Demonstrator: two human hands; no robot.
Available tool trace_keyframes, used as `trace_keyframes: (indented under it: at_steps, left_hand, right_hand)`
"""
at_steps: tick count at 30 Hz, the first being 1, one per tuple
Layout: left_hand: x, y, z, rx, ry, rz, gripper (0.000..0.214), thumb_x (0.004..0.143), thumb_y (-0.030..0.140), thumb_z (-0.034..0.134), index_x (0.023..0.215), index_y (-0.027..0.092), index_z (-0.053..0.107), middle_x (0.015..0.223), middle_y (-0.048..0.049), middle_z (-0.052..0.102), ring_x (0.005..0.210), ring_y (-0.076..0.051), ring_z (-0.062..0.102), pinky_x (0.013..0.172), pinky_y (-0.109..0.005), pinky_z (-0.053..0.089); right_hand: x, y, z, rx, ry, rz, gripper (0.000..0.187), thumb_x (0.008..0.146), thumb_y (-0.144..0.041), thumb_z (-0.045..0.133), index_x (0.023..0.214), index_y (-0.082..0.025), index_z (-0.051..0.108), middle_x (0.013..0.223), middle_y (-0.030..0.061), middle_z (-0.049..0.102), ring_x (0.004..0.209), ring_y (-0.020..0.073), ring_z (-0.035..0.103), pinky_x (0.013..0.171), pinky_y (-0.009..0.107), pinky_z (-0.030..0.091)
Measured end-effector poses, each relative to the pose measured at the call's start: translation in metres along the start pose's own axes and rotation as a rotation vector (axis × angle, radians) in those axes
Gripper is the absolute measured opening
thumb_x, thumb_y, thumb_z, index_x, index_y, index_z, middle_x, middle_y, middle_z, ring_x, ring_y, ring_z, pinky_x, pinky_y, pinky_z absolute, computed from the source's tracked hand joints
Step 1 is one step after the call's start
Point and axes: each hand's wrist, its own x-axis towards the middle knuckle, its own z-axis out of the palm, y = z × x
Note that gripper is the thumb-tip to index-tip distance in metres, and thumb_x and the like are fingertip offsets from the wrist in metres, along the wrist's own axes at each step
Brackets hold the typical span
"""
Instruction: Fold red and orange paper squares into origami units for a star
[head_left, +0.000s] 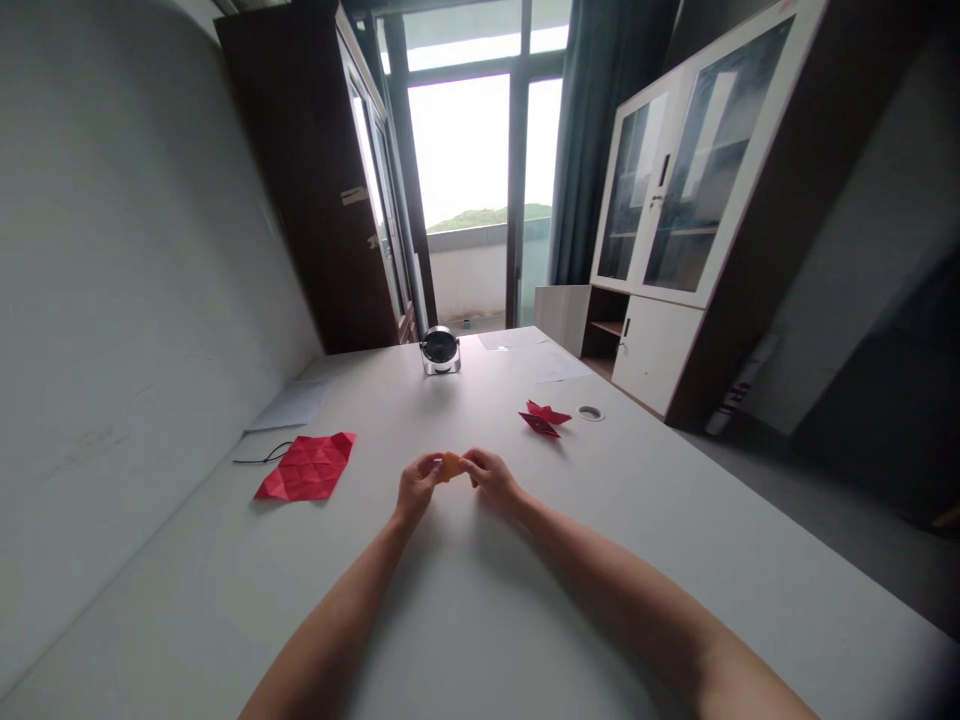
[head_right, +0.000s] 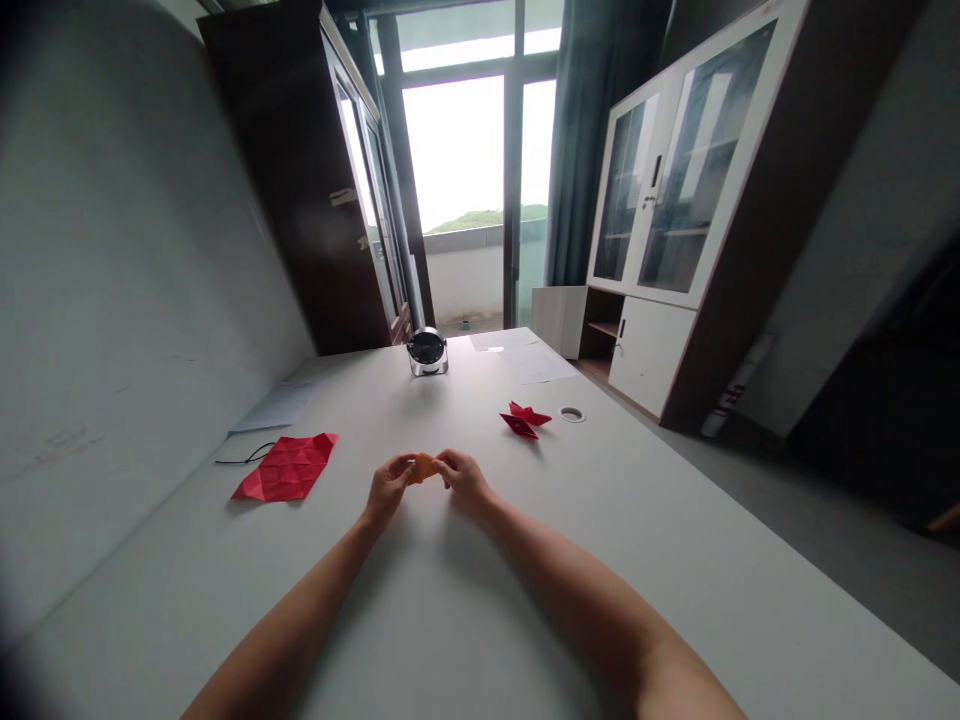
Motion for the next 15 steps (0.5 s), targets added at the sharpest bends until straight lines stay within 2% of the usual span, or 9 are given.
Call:
trace_keyframes:
  at_steps: [7, 12, 15]
  left_hand:
    - [-0.006, 0.007, 0.002, 0.228, -0.056, -0.006, 0.039, 0.083, 0.051, 0.063, 0.101, 0.018, 0.073, 0.089, -0.0081, 0.074, 0.07, -0.02, 0.068, 0.067, -0.033, 0.056]
    - [-0.007, 0.013, 0.0, 0.335, -0.044, 0.034, 0.034, 0.086, 0.049, 0.059, 0.095, 0.02, 0.073, 0.087, -0.0069, 0.073, 0.076, -0.021, 0.067, 0.066, -0.03, 0.053]
    - [-0.008, 0.012, -0.001, 0.36, -0.04, 0.032, 0.033, 0.086, 0.049, 0.058, 0.091, 0.02, 0.072, 0.081, -0.005, 0.072, 0.073, -0.02, 0.066, 0.063, -0.028, 0.052]
  right_hand:
    - [-0.001, -0.002, 0.001, -0.064, -0.027, -0.017, 0.027, 0.084, -0.046, 0.06, 0.077, -0.02, 0.064, 0.052, -0.0051, 0.05, 0.047, 0.0111, 0.044, 0.05, 0.024, 0.033]
    - [-0.002, 0.0, 0.004, -0.145, -0.071, -0.012, 0.022, 0.084, -0.04, 0.057, 0.079, -0.021, 0.067, 0.053, -0.0046, 0.052, 0.05, 0.0124, 0.048, 0.052, 0.024, 0.034]
    - [-0.003, -0.001, 0.004, -0.177, -0.076, -0.034, 0.022, 0.085, -0.039, 0.056, 0.08, -0.021, 0.069, 0.055, -0.0033, 0.055, 0.053, 0.013, 0.049, 0.053, 0.025, 0.036]
